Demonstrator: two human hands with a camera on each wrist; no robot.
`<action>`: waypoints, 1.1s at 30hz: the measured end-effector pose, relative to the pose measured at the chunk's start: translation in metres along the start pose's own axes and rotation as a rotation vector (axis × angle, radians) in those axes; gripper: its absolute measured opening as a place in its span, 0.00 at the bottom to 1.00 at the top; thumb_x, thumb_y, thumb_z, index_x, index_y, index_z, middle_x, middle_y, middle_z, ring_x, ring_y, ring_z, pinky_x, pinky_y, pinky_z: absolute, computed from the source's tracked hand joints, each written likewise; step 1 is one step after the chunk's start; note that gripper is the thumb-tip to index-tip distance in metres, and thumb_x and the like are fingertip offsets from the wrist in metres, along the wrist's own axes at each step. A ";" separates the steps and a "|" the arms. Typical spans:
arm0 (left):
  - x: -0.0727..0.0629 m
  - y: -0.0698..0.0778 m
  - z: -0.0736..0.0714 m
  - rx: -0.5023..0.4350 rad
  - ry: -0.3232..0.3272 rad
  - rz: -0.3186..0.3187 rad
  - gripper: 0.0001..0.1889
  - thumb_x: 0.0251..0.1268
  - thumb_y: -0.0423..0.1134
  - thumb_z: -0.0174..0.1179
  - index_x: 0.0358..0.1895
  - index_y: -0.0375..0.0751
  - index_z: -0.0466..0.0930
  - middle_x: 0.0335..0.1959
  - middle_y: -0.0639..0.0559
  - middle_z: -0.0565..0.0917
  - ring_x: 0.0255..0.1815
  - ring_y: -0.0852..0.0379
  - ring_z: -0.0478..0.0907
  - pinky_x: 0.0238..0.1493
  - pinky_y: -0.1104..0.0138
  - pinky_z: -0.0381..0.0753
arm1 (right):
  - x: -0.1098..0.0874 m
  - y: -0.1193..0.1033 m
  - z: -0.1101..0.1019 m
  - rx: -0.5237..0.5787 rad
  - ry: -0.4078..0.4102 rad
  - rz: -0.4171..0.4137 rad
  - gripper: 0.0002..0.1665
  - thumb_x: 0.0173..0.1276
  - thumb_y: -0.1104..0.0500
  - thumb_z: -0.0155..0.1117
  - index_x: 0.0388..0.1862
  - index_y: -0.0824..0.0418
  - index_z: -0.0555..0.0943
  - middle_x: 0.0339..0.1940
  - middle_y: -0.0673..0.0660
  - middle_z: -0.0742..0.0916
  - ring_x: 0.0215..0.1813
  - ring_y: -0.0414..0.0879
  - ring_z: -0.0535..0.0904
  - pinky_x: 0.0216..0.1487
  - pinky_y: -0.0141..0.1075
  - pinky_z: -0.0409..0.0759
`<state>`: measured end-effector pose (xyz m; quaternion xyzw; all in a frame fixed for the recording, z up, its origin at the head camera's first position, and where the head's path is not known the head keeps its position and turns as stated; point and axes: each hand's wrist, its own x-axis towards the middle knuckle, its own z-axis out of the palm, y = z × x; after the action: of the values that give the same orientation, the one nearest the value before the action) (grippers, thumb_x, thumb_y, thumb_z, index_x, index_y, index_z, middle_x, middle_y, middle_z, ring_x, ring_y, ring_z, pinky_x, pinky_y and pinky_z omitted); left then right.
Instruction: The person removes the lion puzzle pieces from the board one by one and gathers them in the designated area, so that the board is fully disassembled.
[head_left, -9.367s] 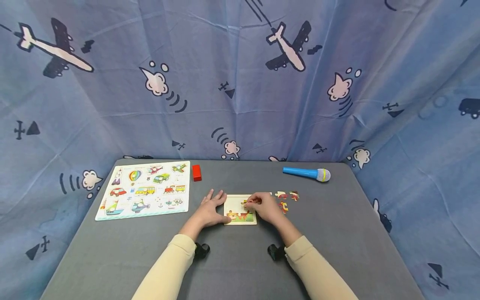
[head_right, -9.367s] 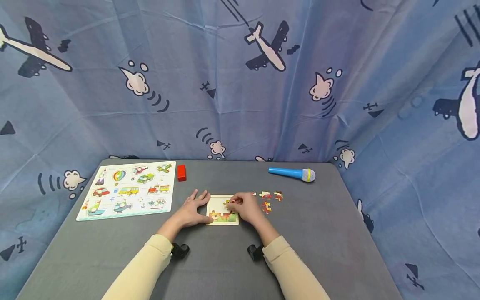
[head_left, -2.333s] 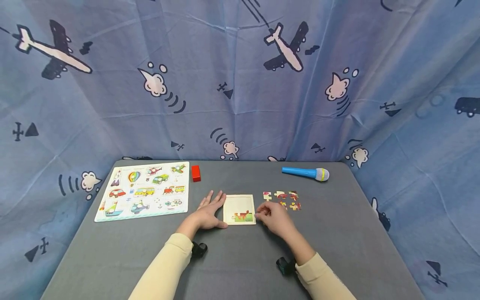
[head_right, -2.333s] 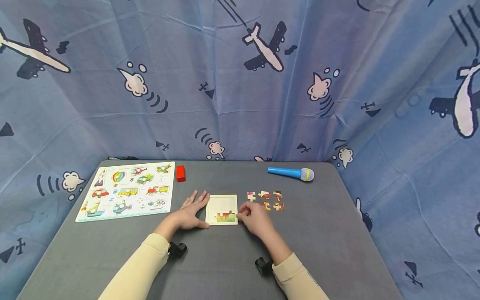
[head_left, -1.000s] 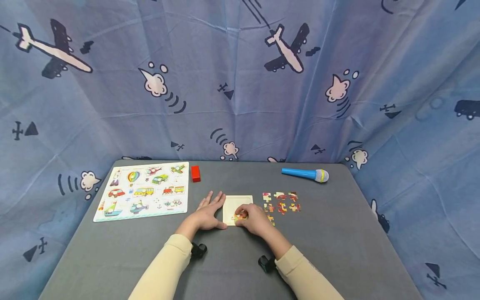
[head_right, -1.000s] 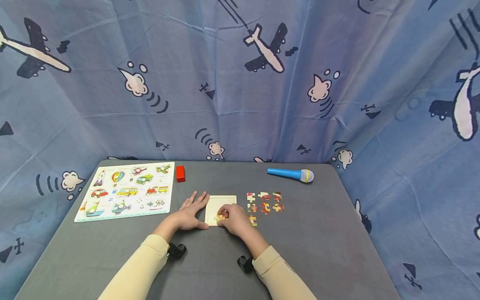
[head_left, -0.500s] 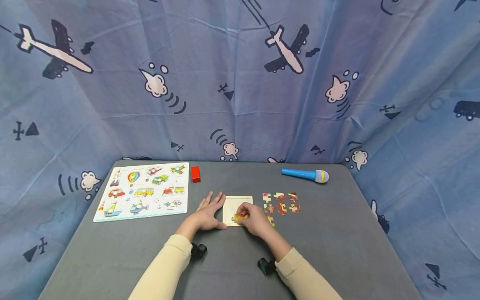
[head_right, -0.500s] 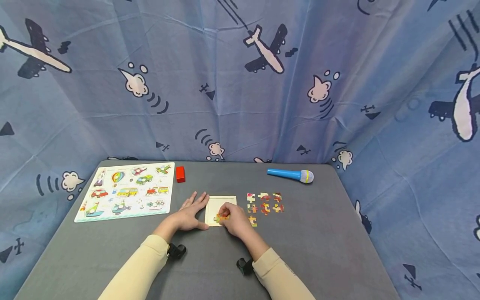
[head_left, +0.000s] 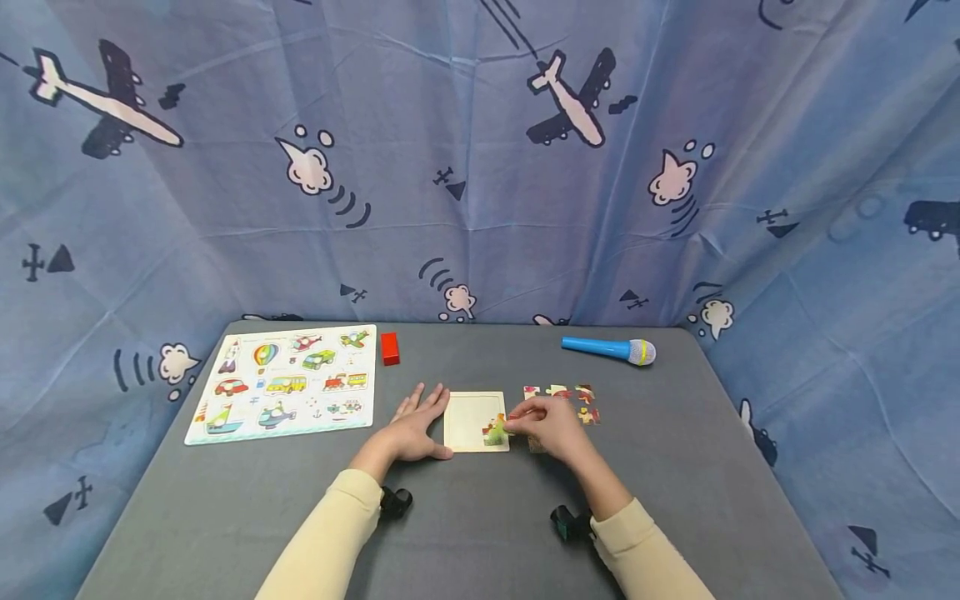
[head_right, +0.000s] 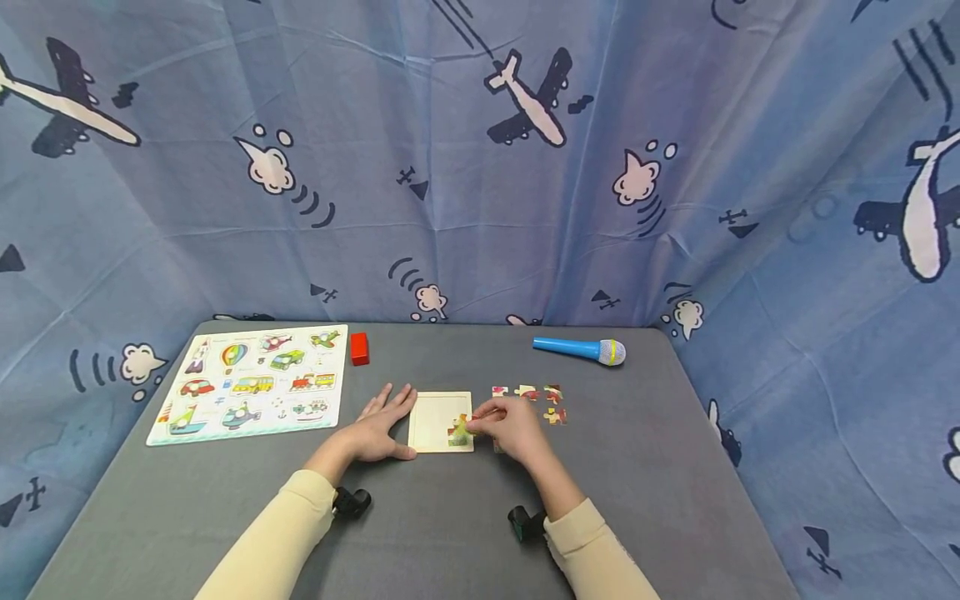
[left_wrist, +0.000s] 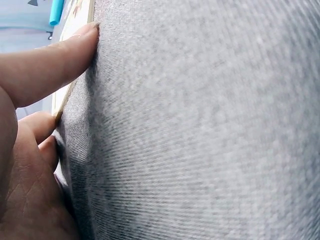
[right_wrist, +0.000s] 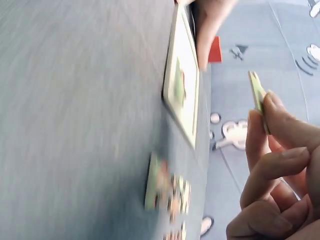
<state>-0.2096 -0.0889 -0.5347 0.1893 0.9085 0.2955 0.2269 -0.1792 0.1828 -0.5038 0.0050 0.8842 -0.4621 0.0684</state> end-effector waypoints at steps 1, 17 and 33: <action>0.000 0.000 0.000 0.000 0.000 0.002 0.55 0.57 0.51 0.74 0.83 0.50 0.48 0.85 0.55 0.44 0.85 0.46 0.28 0.82 0.46 0.36 | -0.002 0.003 -0.006 -0.010 0.000 0.002 0.10 0.56 0.54 0.81 0.33 0.56 0.90 0.26 0.49 0.89 0.29 0.42 0.80 0.29 0.35 0.75; -0.001 0.001 -0.002 0.010 -0.005 -0.003 0.54 0.58 0.52 0.73 0.83 0.50 0.47 0.85 0.54 0.44 0.85 0.45 0.28 0.82 0.47 0.35 | -0.021 0.057 -0.056 -0.087 0.059 0.136 0.13 0.58 0.53 0.79 0.35 0.60 0.88 0.28 0.51 0.90 0.31 0.42 0.80 0.32 0.35 0.75; -0.001 0.001 0.000 0.002 -0.002 -0.011 0.55 0.57 0.52 0.73 0.83 0.50 0.48 0.85 0.55 0.44 0.85 0.46 0.28 0.82 0.47 0.35 | -0.017 0.071 -0.054 -0.276 0.093 0.147 0.11 0.60 0.52 0.78 0.32 0.57 0.86 0.27 0.49 0.86 0.32 0.44 0.76 0.35 0.37 0.73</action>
<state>-0.2090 -0.0888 -0.5341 0.1846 0.9097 0.2930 0.2293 -0.1639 0.2684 -0.5298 0.0817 0.9387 -0.3294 0.0609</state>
